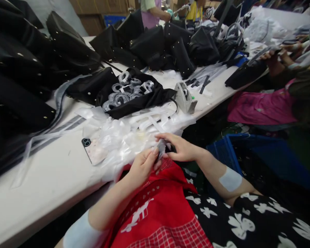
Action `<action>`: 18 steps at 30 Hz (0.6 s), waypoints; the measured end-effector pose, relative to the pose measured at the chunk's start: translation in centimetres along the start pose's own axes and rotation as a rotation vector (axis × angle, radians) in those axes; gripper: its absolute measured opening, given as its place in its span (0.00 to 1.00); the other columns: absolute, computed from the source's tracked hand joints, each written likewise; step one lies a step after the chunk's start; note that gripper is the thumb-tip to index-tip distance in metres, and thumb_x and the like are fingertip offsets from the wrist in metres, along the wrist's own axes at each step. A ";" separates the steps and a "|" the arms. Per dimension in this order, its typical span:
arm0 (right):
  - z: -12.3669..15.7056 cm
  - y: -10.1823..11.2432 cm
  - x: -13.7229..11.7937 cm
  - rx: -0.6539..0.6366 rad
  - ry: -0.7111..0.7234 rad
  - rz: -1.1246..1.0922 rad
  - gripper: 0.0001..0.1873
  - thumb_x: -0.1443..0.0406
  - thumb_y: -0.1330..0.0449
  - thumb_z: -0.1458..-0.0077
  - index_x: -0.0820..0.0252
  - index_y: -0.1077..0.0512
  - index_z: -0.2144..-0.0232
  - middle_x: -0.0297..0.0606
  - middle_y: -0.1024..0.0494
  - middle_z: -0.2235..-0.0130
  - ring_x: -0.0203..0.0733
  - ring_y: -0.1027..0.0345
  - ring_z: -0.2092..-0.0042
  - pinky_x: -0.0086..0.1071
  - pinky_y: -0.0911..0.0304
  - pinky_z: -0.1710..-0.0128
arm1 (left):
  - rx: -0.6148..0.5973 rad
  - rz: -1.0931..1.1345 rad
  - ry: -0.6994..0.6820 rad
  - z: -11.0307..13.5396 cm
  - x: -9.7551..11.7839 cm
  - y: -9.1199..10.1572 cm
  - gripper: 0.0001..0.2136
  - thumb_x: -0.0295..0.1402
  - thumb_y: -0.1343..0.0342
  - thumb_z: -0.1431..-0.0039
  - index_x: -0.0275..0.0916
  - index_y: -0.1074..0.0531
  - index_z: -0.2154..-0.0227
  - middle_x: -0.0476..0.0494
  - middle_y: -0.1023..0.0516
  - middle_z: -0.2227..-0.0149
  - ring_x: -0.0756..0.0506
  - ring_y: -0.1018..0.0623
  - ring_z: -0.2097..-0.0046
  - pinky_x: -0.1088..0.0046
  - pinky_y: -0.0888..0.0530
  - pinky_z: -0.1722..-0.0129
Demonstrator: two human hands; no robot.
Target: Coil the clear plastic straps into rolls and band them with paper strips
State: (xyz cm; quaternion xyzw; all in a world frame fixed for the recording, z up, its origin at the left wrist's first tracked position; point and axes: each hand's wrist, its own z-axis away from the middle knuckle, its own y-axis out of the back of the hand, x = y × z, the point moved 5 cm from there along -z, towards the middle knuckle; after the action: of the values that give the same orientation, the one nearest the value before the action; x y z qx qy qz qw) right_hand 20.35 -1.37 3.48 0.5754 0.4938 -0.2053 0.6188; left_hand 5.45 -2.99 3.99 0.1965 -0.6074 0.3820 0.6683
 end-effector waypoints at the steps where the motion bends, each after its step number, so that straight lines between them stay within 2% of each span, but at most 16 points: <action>1: 0.0 -1.5 -0.1 -0.057 -0.018 -0.022 0.18 0.62 0.41 0.46 0.62 0.29 0.52 0.42 0.24 0.54 0.43 0.31 0.54 0.35 0.37 0.51 | 0.052 0.064 -0.040 -0.4 0.6 -0.1 0.20 0.49 0.54 0.36 0.35 0.30 0.66 0.55 0.40 0.81 0.52 0.37 0.79 0.76 0.37 0.78; 2: 0.1 -3.0 -0.1 -0.120 -0.060 -0.055 0.14 0.62 0.44 0.42 0.62 0.27 0.57 0.40 0.23 0.61 0.40 0.30 0.60 0.33 0.36 0.55 | 0.157 0.101 -0.118 -0.7 1.3 0.2 0.19 0.48 0.53 0.36 0.35 0.29 0.64 0.54 0.38 0.79 0.52 0.34 0.77 0.76 0.35 0.76; 4: 0.7 -6.1 -0.6 -0.276 -0.145 -0.186 0.17 0.60 0.51 0.36 0.63 0.25 0.64 0.34 0.25 0.72 0.36 0.32 0.69 0.29 0.35 0.63 | 0.494 0.072 -0.371 -0.9 2.5 1.9 0.18 0.46 0.54 0.35 0.36 0.30 0.57 0.53 0.35 0.76 0.51 0.30 0.73 0.74 0.30 0.70; 6: 2.1 -8.4 -2.5 -0.472 -0.132 -0.414 0.22 0.56 0.53 0.34 0.65 0.25 0.63 0.32 0.28 0.76 0.33 0.33 0.73 0.27 0.36 0.66 | 0.793 -0.140 -0.604 -0.4 2.8 3.9 0.19 0.46 0.57 0.34 0.37 0.32 0.52 0.51 0.33 0.73 0.49 0.27 0.69 0.69 0.28 0.62; 7: 2.9 -8.8 -3.8 -0.559 -0.101 -0.544 0.24 0.54 0.53 0.34 0.66 0.25 0.62 0.32 0.29 0.77 0.33 0.33 0.73 0.26 0.35 0.67 | 0.861 -0.307 -0.666 -0.2 2.5 4.6 0.20 0.46 0.59 0.33 0.37 0.33 0.52 0.49 0.31 0.72 0.47 0.26 0.67 0.67 0.28 0.59; 8: 3.8 -8.8 -4.9 -0.623 -0.076 -0.668 0.25 0.52 0.53 0.35 0.67 0.25 0.62 0.32 0.30 0.78 0.32 0.33 0.74 0.25 0.35 0.68 | 0.854 -0.495 -0.681 -0.2 1.9 5.1 0.20 0.46 0.61 0.33 0.36 0.32 0.54 0.47 0.29 0.72 0.46 0.25 0.66 0.66 0.28 0.58; 10: 4.9 -7.3 -5.9 -0.657 -0.075 -0.835 0.28 0.49 0.52 0.36 0.68 0.25 0.61 0.32 0.30 0.79 0.32 0.33 0.76 0.24 0.35 0.71 | 0.666 -0.847 -0.633 -0.4 0.1 5.3 0.21 0.47 0.60 0.35 0.36 0.28 0.62 0.41 0.26 0.71 0.43 0.25 0.65 0.65 0.29 0.60; 12: 5.0 -4.3 -4.7 -0.538 -0.138 -0.852 0.29 0.48 0.51 0.37 0.69 0.26 0.64 0.32 0.31 0.80 0.31 0.36 0.80 0.24 0.37 0.76 | 0.448 -1.038 -0.573 -0.1 -1.6 4.7 0.20 0.48 0.57 0.39 0.38 0.29 0.73 0.42 0.28 0.76 0.43 0.27 0.72 0.67 0.31 0.69; 14: 4.5 -0.4 -1.9 -0.323 -0.205 -0.670 0.27 0.49 0.50 0.38 0.68 0.26 0.67 0.31 0.31 0.82 0.31 0.38 0.82 0.25 0.39 0.78 | 0.308 -1.027 -0.446 0.5 -2.4 3.8 0.20 0.46 0.55 0.39 0.41 0.34 0.82 0.46 0.34 0.83 0.46 0.33 0.78 0.70 0.37 0.76; 15: 4.2 1.6 -0.4 -0.209 -0.222 -0.503 0.24 0.50 0.48 0.39 0.67 0.26 0.68 0.33 0.30 0.80 0.33 0.37 0.80 0.26 0.38 0.77 | 0.258 -0.952 -0.337 0.6 -2.5 3.2 0.21 0.46 0.56 0.38 0.41 0.37 0.84 0.48 0.36 0.84 0.48 0.35 0.80 0.71 0.39 0.78; 17: 3.6 4.8 1.4 -0.021 -0.163 -0.118 0.19 0.54 0.38 0.46 0.66 0.26 0.61 0.40 0.23 0.68 0.40 0.29 0.67 0.32 0.33 0.65 | 0.135 -0.703 -0.060 0.6 -2.3 1.9 0.24 0.47 0.59 0.36 0.40 0.37 0.84 0.51 0.39 0.86 0.50 0.39 0.82 0.74 0.42 0.80; 18: 3.4 5.5 1.6 0.014 -0.098 0.019 0.22 0.57 0.35 0.50 0.65 0.28 0.56 0.44 0.23 0.60 0.43 0.29 0.59 0.35 0.34 0.57 | 0.073 -0.545 0.070 0.5 -2.0 1.0 0.25 0.49 0.59 0.36 0.39 0.36 0.83 0.52 0.41 0.87 0.52 0.41 0.84 0.75 0.44 0.82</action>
State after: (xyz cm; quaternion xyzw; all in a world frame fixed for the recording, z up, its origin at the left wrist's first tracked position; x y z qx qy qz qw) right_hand 26.83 -2.60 4.44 0.5738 0.4557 -0.2308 0.6402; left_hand 4.40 -3.31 1.94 0.3635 -0.4945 0.2162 0.7593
